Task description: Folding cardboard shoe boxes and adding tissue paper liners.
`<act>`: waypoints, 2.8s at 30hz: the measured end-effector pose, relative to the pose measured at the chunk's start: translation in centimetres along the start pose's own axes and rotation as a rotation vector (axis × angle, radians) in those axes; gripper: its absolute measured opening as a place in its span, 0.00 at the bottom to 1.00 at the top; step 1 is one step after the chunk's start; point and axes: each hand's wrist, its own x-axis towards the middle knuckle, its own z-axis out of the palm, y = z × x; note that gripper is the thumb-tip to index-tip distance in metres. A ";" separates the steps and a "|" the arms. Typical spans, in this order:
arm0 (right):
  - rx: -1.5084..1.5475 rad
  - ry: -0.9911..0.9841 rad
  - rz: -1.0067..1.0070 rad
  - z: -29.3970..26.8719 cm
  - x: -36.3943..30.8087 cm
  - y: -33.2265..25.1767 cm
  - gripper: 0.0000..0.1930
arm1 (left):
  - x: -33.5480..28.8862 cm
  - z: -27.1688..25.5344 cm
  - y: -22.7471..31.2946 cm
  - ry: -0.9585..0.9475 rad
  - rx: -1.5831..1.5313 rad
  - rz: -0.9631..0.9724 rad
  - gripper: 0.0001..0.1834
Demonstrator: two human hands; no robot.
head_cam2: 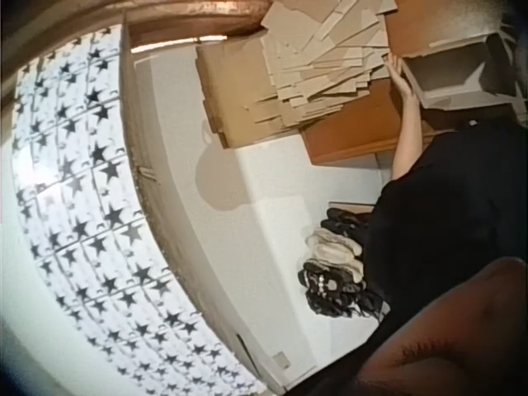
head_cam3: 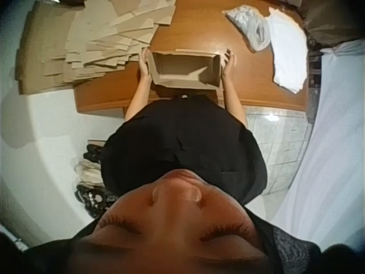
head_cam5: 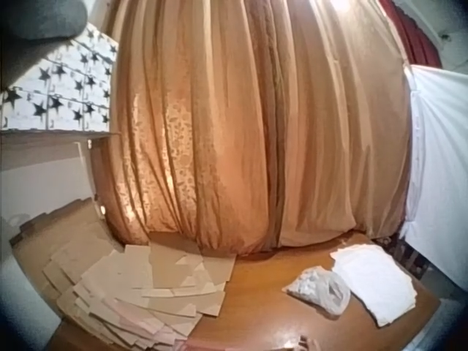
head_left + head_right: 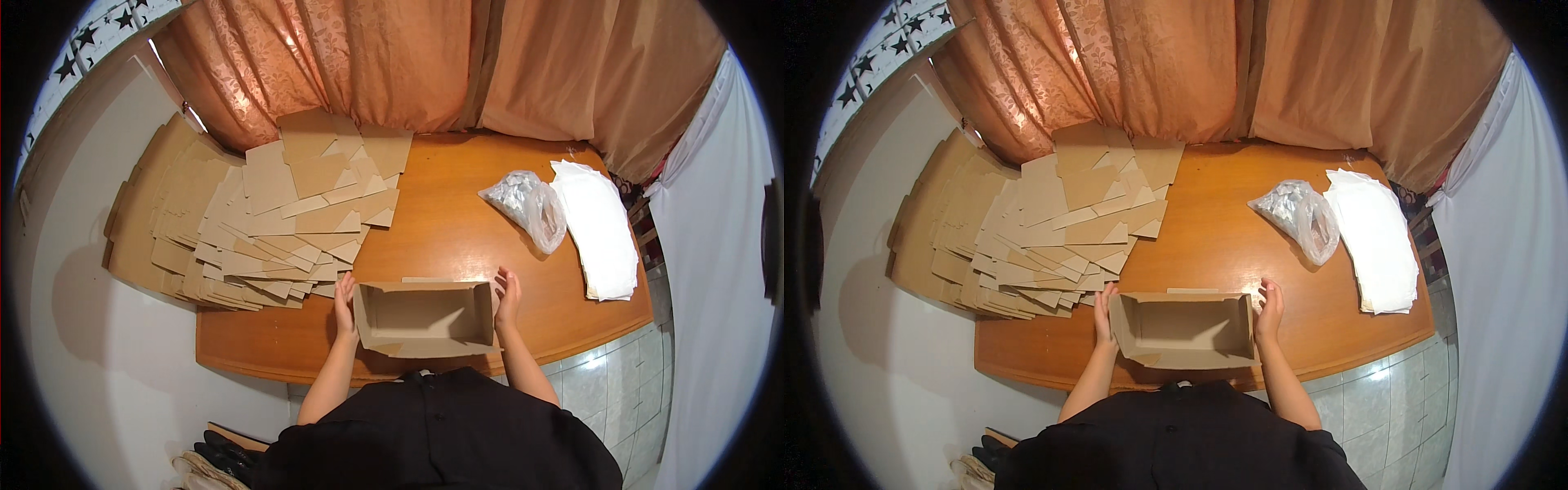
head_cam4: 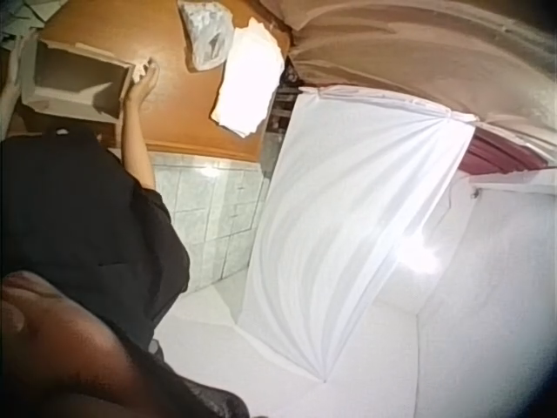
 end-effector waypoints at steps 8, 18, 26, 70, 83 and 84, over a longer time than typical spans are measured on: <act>-0.098 -0.397 -0.123 -1.9 -1.8 -3.4 0.37 | -6.3 1.7 5.5 -0.110 0.684 0.727 0.38; -0.159 -0.335 -0.129 -1.3 -1.1 -3.4 0.33 | -7.9 4.1 6.0 -0.333 1.592 0.652 0.30; -0.148 -0.389 -0.138 -1.2 -1.5 -3.1 0.29 | -6.6 3.3 3.5 0.072 1.516 0.594 0.36; -0.829 -0.458 -0.634 2.0 -3.2 0.0 0.38 | -3.2 3.8 3.7 -0.464 1.684 0.581 0.14; -0.639 -0.323 -0.632 3.2 -3.5 -0.3 0.36 | -5.4 5.6 -1.1 -0.209 1.519 0.816 0.17; -0.478 -0.200 -0.702 3.6 -4.2 -0.2 0.27 | -5.5 5.5 -1.2 -0.205 1.521 0.814 0.17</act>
